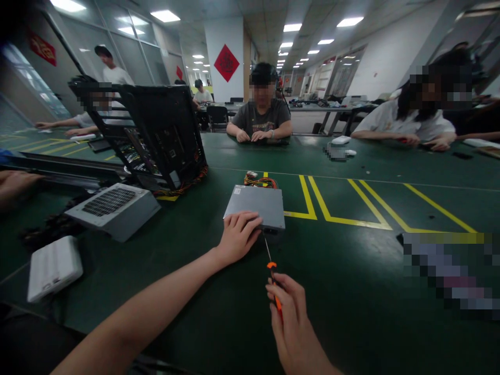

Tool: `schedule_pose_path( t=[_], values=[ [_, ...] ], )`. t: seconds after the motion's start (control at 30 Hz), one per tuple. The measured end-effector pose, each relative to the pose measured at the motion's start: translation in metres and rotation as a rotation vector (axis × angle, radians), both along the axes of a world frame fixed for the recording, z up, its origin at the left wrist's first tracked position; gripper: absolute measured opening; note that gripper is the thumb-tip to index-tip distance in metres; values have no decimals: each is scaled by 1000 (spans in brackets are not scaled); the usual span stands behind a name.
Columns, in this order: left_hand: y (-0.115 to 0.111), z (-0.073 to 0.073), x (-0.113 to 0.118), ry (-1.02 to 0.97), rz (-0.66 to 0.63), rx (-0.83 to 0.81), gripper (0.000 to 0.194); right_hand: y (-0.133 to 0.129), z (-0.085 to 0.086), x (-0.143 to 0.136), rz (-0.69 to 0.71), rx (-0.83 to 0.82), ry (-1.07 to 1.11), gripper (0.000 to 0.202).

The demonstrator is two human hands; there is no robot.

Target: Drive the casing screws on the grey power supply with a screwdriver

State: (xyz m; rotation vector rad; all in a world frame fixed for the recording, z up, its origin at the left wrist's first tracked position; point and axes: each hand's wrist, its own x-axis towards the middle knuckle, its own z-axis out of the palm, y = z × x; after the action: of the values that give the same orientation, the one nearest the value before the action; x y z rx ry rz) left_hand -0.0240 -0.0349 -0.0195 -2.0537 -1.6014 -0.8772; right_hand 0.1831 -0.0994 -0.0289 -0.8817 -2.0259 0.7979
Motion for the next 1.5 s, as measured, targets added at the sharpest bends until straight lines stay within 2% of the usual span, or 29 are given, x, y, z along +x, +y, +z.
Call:
schedule_pose_path(
  t=[0.1,0.17,0.27,0.43,0.53,0.63,0.8,0.93,1.2,1.4,1.5],
  values=[
    [0,0,0,2,9,-2,26,12,-1,8,90,577,-337,33],
    [0,0,0,1,13,-4,26,19,5,12,125,654,-388,30],
    [-2,1,0,-1,14,-15,27,21,19,8,181,816,-473,15],
    [-4,3,-1,2,-1,-25,30,14,27,-2,235,802,-575,22],
    [-5,2,-1,-6,-3,-24,30,16,26,-3,342,894,-607,28],
    [-6,3,0,-20,14,-25,28,22,27,-5,400,975,-522,24],
    [-7,6,0,-23,27,-32,27,28,25,-9,408,1009,-394,27],
    [-6,5,-1,-16,22,-31,26,30,21,-3,410,976,-398,31],
    [-2,0,-1,-26,2,0,27,32,19,-1,430,833,-251,21],
    [-2,0,-1,-11,-1,-2,28,35,22,5,480,780,-398,33],
    [-2,0,0,-8,0,-1,28,34,22,4,470,783,-378,30]
  ],
)
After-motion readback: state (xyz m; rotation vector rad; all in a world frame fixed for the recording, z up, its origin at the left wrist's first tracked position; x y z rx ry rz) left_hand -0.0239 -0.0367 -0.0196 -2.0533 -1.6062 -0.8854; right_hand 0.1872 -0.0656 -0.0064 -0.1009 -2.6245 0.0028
